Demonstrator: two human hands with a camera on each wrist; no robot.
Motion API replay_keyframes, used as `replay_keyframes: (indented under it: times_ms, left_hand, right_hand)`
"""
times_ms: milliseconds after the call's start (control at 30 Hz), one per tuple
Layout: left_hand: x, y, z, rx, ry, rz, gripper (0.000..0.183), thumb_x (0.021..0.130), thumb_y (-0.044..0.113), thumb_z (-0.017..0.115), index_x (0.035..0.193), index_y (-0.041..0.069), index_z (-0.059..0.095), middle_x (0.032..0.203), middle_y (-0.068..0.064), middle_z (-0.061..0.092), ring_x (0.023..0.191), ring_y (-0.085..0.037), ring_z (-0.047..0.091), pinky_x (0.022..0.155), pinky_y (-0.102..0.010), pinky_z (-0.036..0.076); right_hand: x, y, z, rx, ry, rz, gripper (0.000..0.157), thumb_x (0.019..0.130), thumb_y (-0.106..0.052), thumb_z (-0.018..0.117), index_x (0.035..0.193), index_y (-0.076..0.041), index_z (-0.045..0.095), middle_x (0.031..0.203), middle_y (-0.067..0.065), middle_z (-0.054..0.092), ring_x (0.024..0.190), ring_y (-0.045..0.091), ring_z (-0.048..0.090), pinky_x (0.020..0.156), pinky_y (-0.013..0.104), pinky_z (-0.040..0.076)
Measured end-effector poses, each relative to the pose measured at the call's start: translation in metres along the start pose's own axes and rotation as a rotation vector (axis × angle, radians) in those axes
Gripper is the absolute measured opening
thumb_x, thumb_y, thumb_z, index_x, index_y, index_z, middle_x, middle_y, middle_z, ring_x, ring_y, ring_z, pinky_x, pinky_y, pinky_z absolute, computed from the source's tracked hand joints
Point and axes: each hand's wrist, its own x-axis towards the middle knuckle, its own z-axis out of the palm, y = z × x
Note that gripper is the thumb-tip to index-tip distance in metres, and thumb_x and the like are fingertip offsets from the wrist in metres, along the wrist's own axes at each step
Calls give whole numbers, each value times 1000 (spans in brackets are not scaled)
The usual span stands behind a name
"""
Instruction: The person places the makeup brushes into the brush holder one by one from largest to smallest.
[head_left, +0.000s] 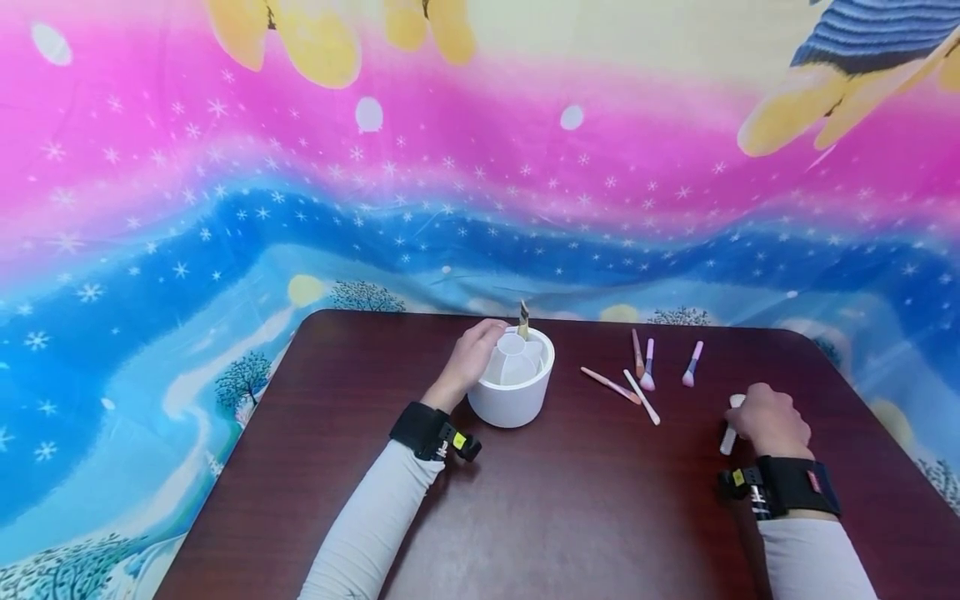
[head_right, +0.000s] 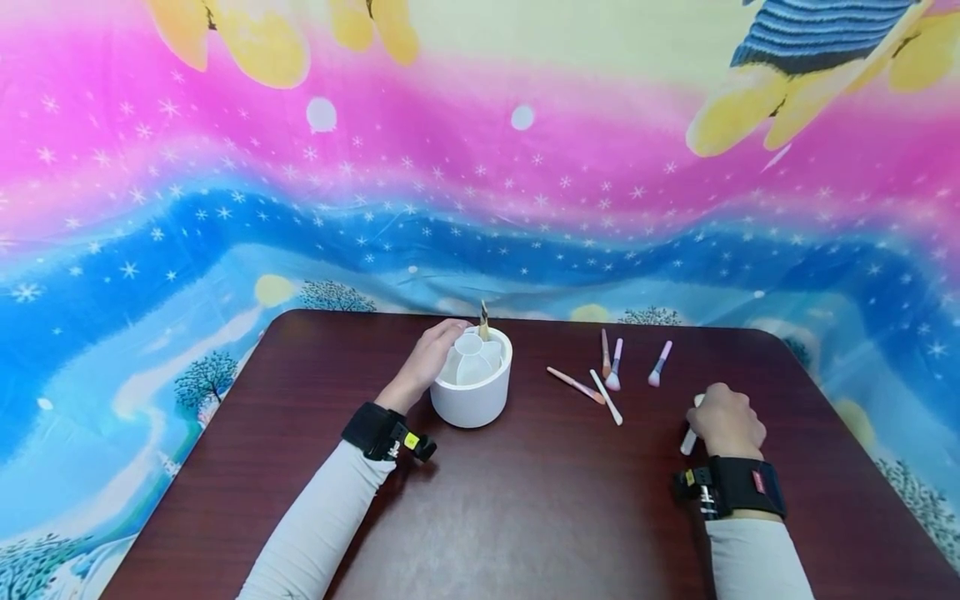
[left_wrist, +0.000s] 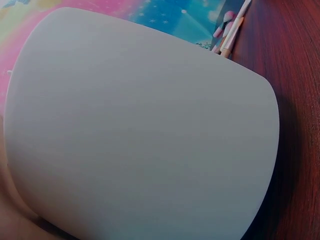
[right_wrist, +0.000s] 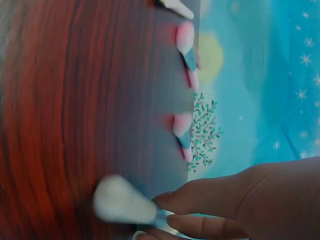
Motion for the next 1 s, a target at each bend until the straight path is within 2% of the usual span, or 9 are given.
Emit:
replay_keyframes:
  times_ms: [133, 267, 400, 467, 600, 633, 733, 833, 1000]
  left_hand:
    - [-2, -1, 1, 12, 9, -4, 46, 96, 46, 39, 126, 16, 58, 127, -2, 56, 120, -21, 48, 101, -43, 35]
    - [-2, -2, 2, 11, 12, -5, 45, 96, 46, 38, 125, 17, 58, 127, -2, 56, 120, -21, 48, 101, -43, 36]
    - [-2, -2, 5, 6, 5, 1, 44, 96, 44, 39, 125, 16, 59, 127, -2, 57, 120, -21, 48, 101, -43, 36]
    - [-1, -1, 5, 11, 5, 9, 43, 97, 43, 40, 124, 15, 59, 127, -2, 57, 120, -21, 49, 101, -42, 36]
    - [0, 0, 3, 22, 13, 20, 42, 97, 42, 40, 124, 17, 59, 127, -2, 57, 119, -21, 49, 101, -42, 36]
    - [0, 0, 3, 23, 15, 22, 42, 97, 43, 40, 124, 17, 59, 127, -2, 57, 119, -21, 49, 101, -42, 37]
    - [1, 1, 1, 23, 15, 19, 44, 96, 45, 40, 125, 18, 59, 128, -2, 57, 120, -21, 49, 101, -42, 37]
    - [0, 0, 0, 17, 11, 13, 45, 95, 47, 40, 125, 19, 59, 128, -1, 56, 121, -20, 49, 101, -43, 36]
    - [0, -2, 0, 4, 9, 2, 44, 96, 48, 40, 124, 20, 59, 128, 0, 56, 121, -21, 48, 101, -44, 36]
  right_hand:
    - [2, 5, -1, -8, -1, 1, 38, 84, -20, 64, 100, 13, 55, 82, 27, 54, 68, 38, 53, 54, 46, 40]
    - [3, 10, 0, 8, 1, -34, 25, 83, -18, 63, 84, 6, 58, 75, 22, 55, 65, 35, 53, 51, 40, 40]
    - [4, 9, -2, 58, 64, -88, 24, 86, -18, 61, 69, -1, 57, 61, 8, 49, 59, 26, 48, 50, 34, 36]
    - [3, 1, -9, 96, 133, -135, 25, 87, -20, 61, 74, 1, 61, 63, 9, 54, 62, 28, 50, 53, 36, 37]
    - [-3, -32, -32, 175, 303, -257, 34, 90, -28, 61, 100, 4, 65, 84, 22, 66, 76, 34, 58, 66, 41, 39]
    - [-5, -43, -38, 199, 350, -292, 38, 89, -30, 62, 105, 4, 65, 92, 23, 67, 78, 28, 61, 68, 40, 40]
    - [-14, -78, -49, 271, 460, -374, 39, 88, -31, 64, 108, 3, 65, 94, 22, 67, 68, 4, 60, 69, 27, 42]
    - [-20, -114, -52, 386, 509, -450, 35, 86, -27, 68, 105, 1, 65, 93, 20, 68, 63, -14, 52, 59, 12, 44]
    - [-25, -163, -44, 542, 517, -527, 31, 83, -26, 72, 100, 0, 65, 90, 16, 69, 68, -7, 58, 61, 10, 47]
